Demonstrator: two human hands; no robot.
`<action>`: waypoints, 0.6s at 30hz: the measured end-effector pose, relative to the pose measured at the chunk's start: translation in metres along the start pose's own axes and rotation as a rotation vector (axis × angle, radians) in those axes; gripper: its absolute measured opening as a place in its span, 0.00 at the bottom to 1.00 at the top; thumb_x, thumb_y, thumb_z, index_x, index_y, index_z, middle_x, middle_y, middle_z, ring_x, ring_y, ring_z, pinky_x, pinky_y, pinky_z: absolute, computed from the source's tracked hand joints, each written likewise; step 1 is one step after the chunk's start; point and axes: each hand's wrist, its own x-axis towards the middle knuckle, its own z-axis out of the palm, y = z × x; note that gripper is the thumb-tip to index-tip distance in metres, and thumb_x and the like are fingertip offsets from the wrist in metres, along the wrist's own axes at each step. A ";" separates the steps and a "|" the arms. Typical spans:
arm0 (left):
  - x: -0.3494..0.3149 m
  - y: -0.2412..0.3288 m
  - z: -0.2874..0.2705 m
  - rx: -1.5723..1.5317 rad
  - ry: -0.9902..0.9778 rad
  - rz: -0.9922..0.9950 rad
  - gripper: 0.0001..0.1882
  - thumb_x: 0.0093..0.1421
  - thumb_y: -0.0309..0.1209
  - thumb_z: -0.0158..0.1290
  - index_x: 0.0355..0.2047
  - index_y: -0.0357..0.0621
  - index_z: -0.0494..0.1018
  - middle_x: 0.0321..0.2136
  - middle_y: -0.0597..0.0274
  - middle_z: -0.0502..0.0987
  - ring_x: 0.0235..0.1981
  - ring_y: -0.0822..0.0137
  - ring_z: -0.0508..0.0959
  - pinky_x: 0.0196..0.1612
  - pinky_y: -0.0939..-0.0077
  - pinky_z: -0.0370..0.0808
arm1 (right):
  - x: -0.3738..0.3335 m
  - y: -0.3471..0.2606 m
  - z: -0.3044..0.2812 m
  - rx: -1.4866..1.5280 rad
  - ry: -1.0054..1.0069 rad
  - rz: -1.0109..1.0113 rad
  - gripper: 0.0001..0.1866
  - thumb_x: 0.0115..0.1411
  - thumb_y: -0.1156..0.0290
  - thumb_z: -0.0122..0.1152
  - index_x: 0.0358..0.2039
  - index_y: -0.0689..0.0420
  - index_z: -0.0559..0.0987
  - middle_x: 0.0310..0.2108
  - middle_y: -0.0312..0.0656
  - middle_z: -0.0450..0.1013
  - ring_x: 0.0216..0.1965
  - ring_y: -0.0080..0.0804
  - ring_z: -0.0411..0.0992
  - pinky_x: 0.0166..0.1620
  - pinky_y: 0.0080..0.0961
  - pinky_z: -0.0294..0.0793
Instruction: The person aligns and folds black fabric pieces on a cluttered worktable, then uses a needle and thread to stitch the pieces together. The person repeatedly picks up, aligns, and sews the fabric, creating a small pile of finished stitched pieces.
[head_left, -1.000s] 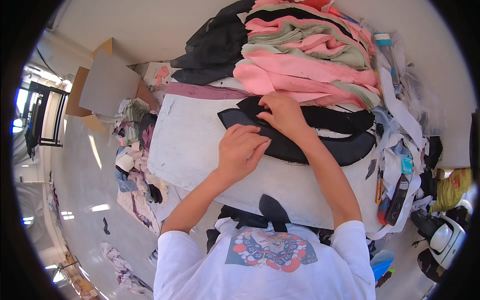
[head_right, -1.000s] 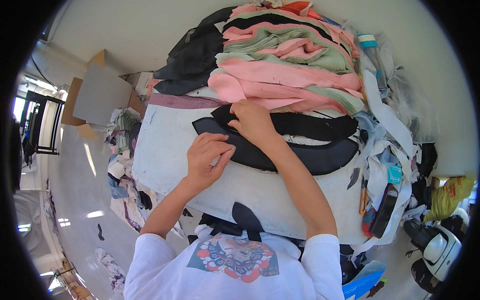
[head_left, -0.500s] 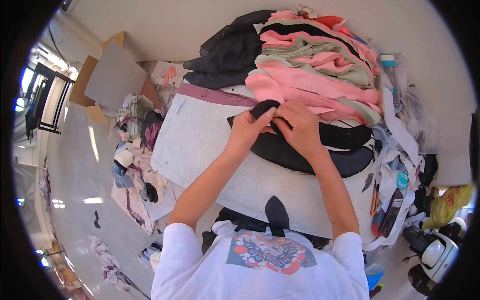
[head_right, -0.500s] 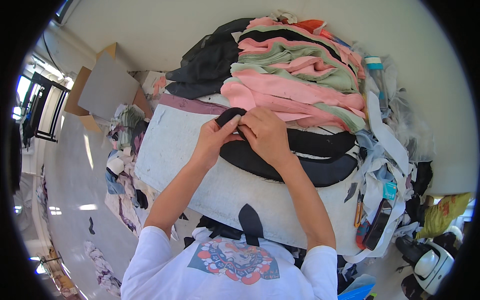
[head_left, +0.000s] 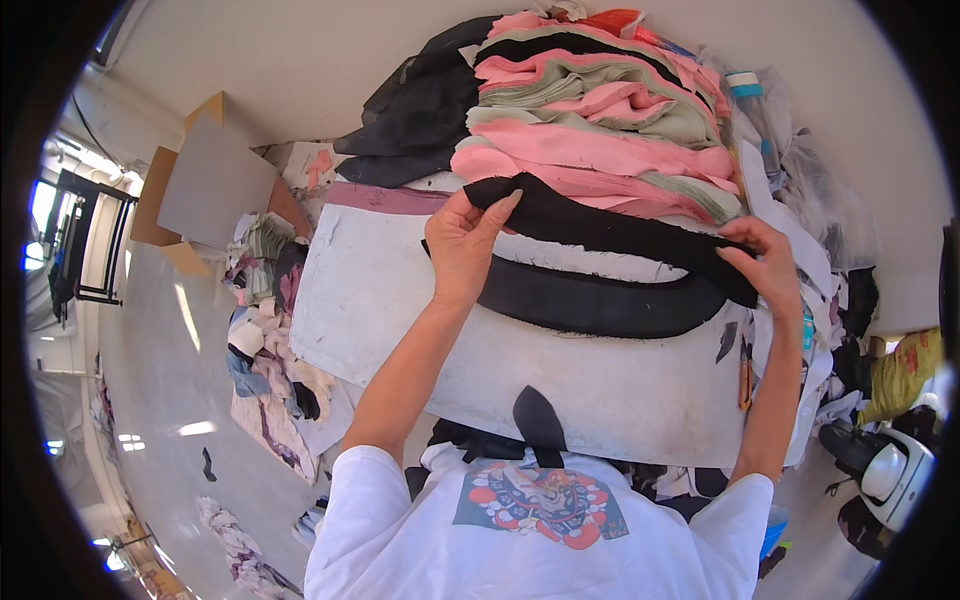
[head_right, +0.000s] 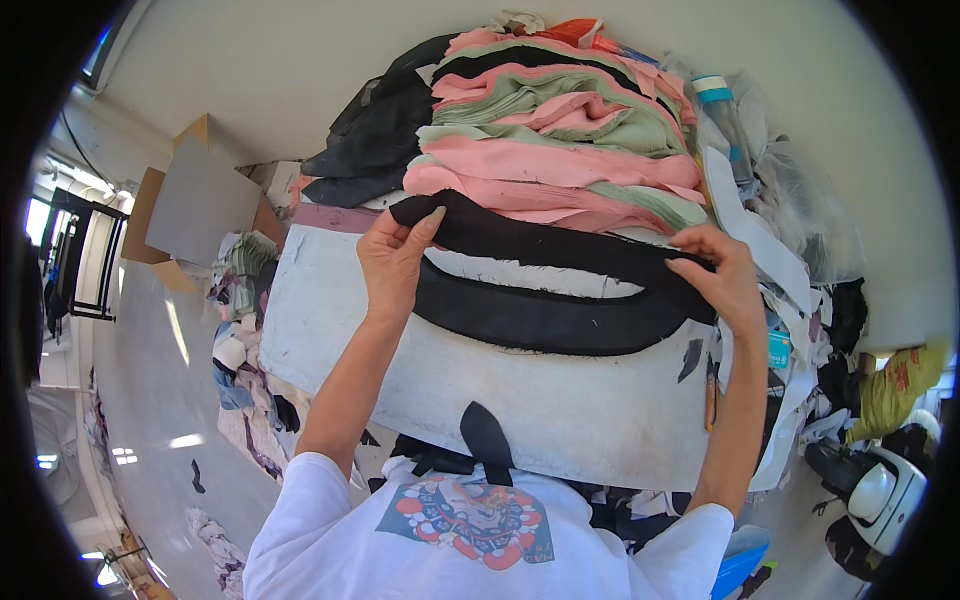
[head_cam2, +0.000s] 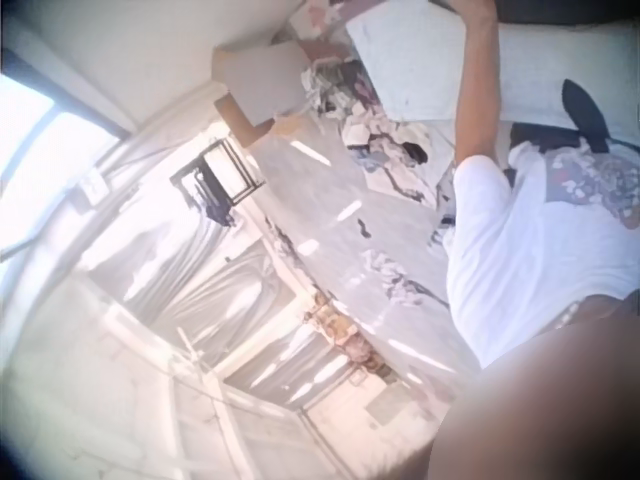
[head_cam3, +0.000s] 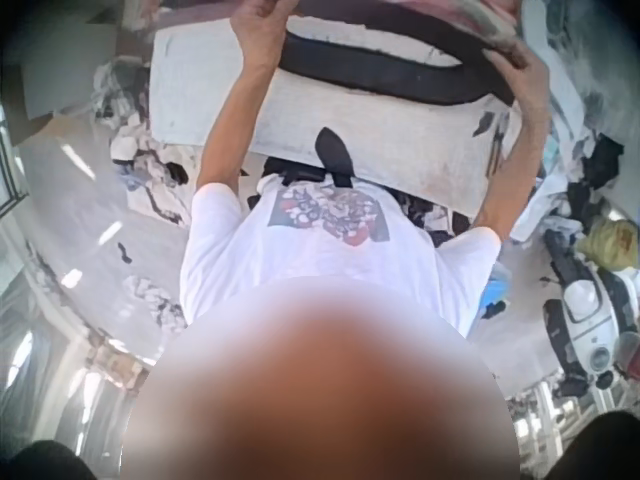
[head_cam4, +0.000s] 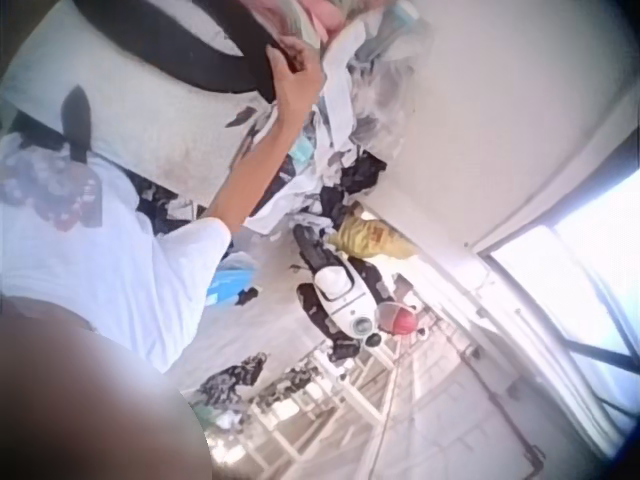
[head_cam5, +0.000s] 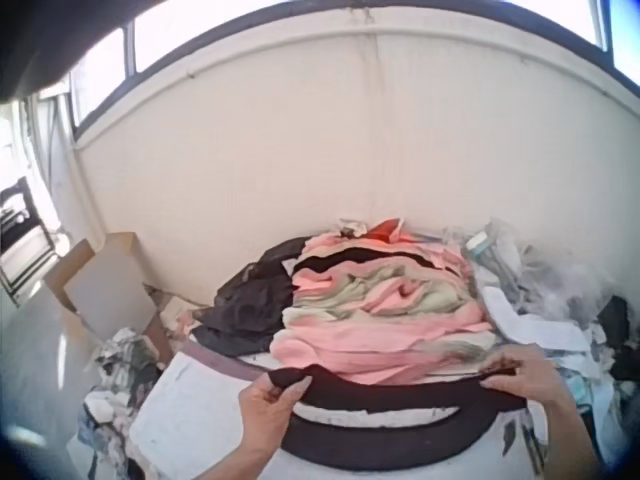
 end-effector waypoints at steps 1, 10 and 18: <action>-0.001 0.002 0.003 0.022 -0.013 0.027 0.10 0.60 0.26 0.60 0.39 0.34 0.78 0.30 0.66 0.80 0.26 0.80 0.75 0.29 0.83 0.72 | -0.011 -0.009 -0.015 -0.046 0.034 0.026 0.11 0.51 0.81 0.65 0.36 0.63 0.77 0.32 0.34 0.76 0.35 0.18 0.74 0.42 0.16 0.71; -0.057 0.021 -0.051 0.084 0.032 -0.374 0.10 0.60 0.28 0.59 0.36 0.32 0.75 0.26 0.61 0.80 0.21 0.72 0.79 0.23 0.81 0.75 | -0.085 -0.029 0.013 0.237 -0.210 0.266 0.13 0.49 0.83 0.65 0.37 0.62 0.77 0.28 0.32 0.74 0.31 0.14 0.70 0.36 0.12 0.68; -0.052 0.009 -0.088 0.216 0.099 -0.413 0.09 0.62 0.29 0.57 0.35 0.32 0.74 0.22 0.61 0.78 0.17 0.75 0.76 0.18 0.83 0.71 | -0.058 -0.012 0.072 0.194 -0.288 0.293 0.12 0.49 0.82 0.66 0.36 0.62 0.77 0.24 0.29 0.71 0.27 0.12 0.66 0.33 0.11 0.64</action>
